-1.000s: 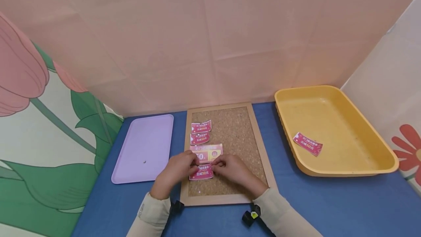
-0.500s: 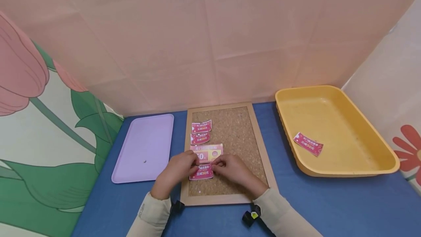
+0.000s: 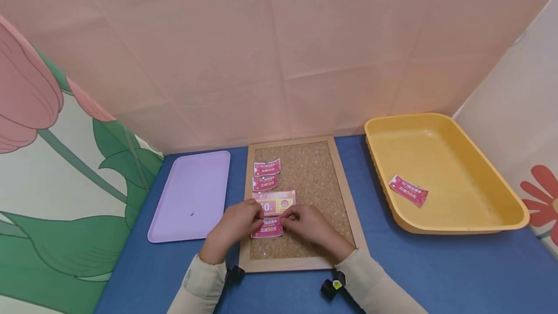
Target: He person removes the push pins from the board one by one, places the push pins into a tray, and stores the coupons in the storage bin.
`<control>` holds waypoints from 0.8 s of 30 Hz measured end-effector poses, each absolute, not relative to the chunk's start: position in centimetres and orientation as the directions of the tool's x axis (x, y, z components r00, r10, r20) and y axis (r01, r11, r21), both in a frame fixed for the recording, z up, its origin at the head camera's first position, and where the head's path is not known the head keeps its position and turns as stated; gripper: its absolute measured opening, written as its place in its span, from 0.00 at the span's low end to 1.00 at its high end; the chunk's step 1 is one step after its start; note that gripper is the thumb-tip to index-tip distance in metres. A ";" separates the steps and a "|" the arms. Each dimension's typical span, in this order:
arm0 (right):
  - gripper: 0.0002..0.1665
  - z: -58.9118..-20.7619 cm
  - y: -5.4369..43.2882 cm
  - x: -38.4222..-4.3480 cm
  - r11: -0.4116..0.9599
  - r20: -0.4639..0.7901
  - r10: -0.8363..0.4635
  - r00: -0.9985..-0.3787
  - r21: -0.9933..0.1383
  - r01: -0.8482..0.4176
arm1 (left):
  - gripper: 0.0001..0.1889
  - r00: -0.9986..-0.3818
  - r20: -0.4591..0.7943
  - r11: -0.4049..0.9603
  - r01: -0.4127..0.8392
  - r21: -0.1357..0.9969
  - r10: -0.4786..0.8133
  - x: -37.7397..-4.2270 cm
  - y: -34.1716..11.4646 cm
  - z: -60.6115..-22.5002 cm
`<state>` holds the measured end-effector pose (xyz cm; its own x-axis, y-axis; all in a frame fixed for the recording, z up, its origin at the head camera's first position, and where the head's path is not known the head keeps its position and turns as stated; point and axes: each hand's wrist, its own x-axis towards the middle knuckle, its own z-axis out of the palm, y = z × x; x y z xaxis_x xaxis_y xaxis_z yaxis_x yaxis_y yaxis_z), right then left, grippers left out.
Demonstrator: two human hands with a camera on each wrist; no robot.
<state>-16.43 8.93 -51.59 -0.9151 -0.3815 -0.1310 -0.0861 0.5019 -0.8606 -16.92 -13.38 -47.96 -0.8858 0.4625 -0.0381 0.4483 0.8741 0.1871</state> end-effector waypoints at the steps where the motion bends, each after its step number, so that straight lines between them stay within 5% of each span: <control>1: 0.09 -51.6 8.9 -16.4 0.501 -0.131 -0.382 -0.915 -0.861 -0.086 | 0.05 -0.888 -0.039 0.874 0.444 0.197 0.459 -16.9 -13.4 -48.0; 24: 0.07 -51.5 8.9 -16.4 0.520 -0.126 -0.385 -0.914 -0.848 -0.102 | 0.07 -0.878 -0.052 0.868 0.460 0.186 0.476 -17.0 -13.4 -47.8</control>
